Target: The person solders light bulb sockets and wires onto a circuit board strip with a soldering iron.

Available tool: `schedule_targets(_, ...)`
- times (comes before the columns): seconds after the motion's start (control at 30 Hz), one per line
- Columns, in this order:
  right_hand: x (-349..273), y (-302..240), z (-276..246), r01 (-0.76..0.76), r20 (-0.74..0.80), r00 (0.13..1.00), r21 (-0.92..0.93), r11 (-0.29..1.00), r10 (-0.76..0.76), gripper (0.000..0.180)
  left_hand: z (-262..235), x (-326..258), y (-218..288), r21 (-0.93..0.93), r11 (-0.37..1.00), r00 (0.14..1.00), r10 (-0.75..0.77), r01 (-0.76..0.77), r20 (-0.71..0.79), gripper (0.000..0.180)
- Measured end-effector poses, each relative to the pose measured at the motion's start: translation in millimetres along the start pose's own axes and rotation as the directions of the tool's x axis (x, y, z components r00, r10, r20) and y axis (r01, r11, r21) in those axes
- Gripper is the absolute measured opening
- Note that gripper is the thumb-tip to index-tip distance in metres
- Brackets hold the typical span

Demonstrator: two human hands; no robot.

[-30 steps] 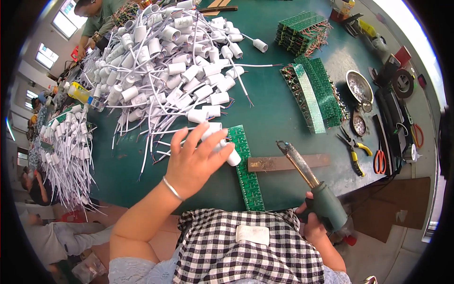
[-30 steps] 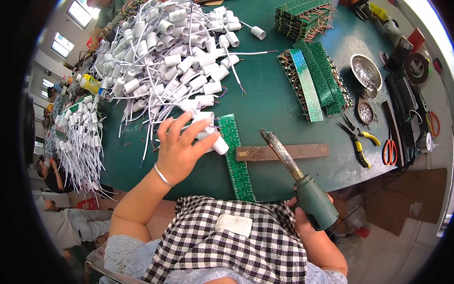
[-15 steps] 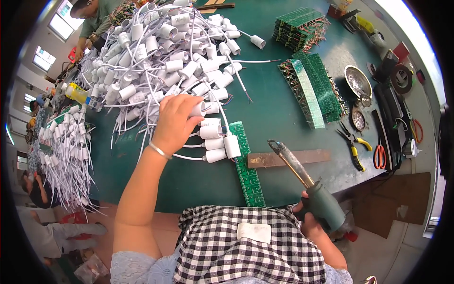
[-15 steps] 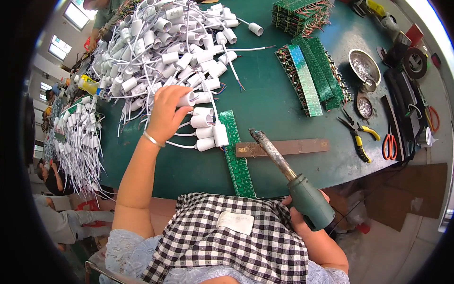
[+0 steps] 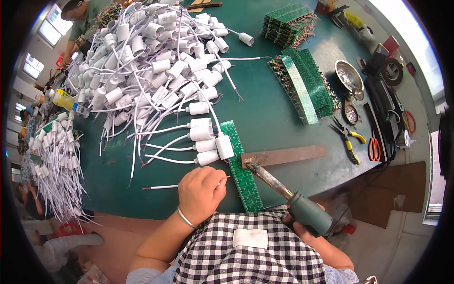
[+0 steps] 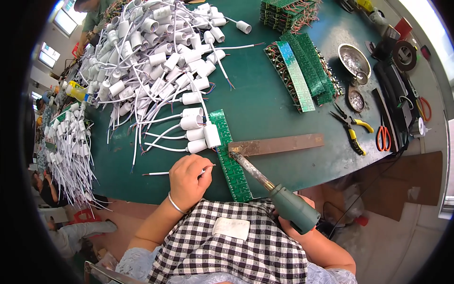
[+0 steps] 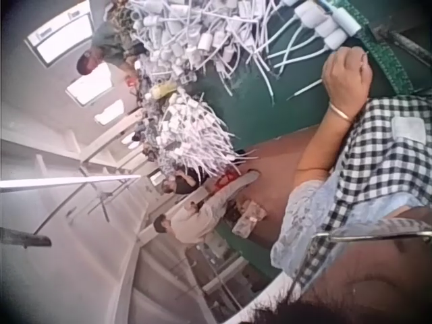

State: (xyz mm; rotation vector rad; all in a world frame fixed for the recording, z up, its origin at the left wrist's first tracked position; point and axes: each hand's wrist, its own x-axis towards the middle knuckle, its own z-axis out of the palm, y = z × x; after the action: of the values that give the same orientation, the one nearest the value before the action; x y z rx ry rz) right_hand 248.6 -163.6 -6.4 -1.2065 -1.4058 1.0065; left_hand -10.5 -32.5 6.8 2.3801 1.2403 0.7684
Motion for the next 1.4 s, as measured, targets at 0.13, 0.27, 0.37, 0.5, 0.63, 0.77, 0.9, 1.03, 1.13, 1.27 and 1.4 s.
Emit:
schedule_targets(0.13, -3, -3, 2, -0.104, -0.014, 0.994, 0.048, 0.993, 0.105, 0.024, 6, 9, -1, -0.015, 0.998, 0.996, 0.063, -0.064, -0.066, 0.017)
schedule_targets(0.27, -4, -4, 2, -0.103, -0.002, 0.995, -0.005, 0.995, 0.103, 0.023, 8, 7, 2, -0.029, 0.998, 0.999, -0.054, 0.054, 0.003, 0.015)
schedule_targets(0.37, -6, -2, 1, -0.139, -0.004, 0.990, 0.008, 0.990, 0.139, 0.021, 7, 9, 4, 0.014, 0.998, 0.998, -0.059, 0.058, 0.018, 0.013)
schedule_targets(0.5, -5, -1, 0, -0.119, 0.018, 0.993, -0.049, 0.992, 0.120, 0.021, 13, 9, 3, 0.046, 0.999, 0.999, -0.025, 0.027, -0.034, 0.012)
schedule_targets(0.63, -4, 5, 0, -0.016, 0.035, 0.999, -0.155, 0.988, 0.021, 0.025, 19, 10, 7, 0.044, 0.999, 0.994, -0.020, 0.025, -0.109, 0.014)
schedule_targets(0.77, -4, 1, 3, -0.068, 0.008, 0.997, -0.181, 0.981, 0.071, 0.028, 24, 9, 7, 0.068, 0.997, 0.989, -0.034, 0.044, -0.141, 0.016)
schedule_targets(0.9, -2, 0, 2, 0.055, 0.041, 0.998, -0.291, 0.955, -0.044, 0.033, 24, 9, 5, 0.088, 0.995, 0.990, -0.042, 0.054, -0.138, 0.017)
schedule_targets(1.03, -8, 5, 0, 0.068, 0.078, 0.996, -0.359, 0.931, -0.043, 0.037, 24, 9, 5, 0.095, 0.994, 0.989, -0.043, 0.057, -0.142, 0.018)
schedule_targets(1.13, -7, 13, 0, 0.136, 0.086, 0.990, -0.377, 0.916, -0.112, 0.036, 26, 10, 5, 0.097, 0.994, 0.989, -0.045, 0.059, -0.139, 0.018)
schedule_targets(1.27, -11, 15, 2, 0.075, 0.035, 0.997, -0.377, 0.923, -0.067, 0.038, 26, 10, 5, 0.102, 0.993, 0.989, -0.041, 0.055, -0.142, 0.019)
schedule_targets(1.4, -2, 8, 1, 0.183, 0.151, 0.980, -0.458, 0.870, -0.127, 0.035, 26, 10, 5, 0.103, 0.993, 0.989, -0.038, 0.053, -0.145, 0.020)
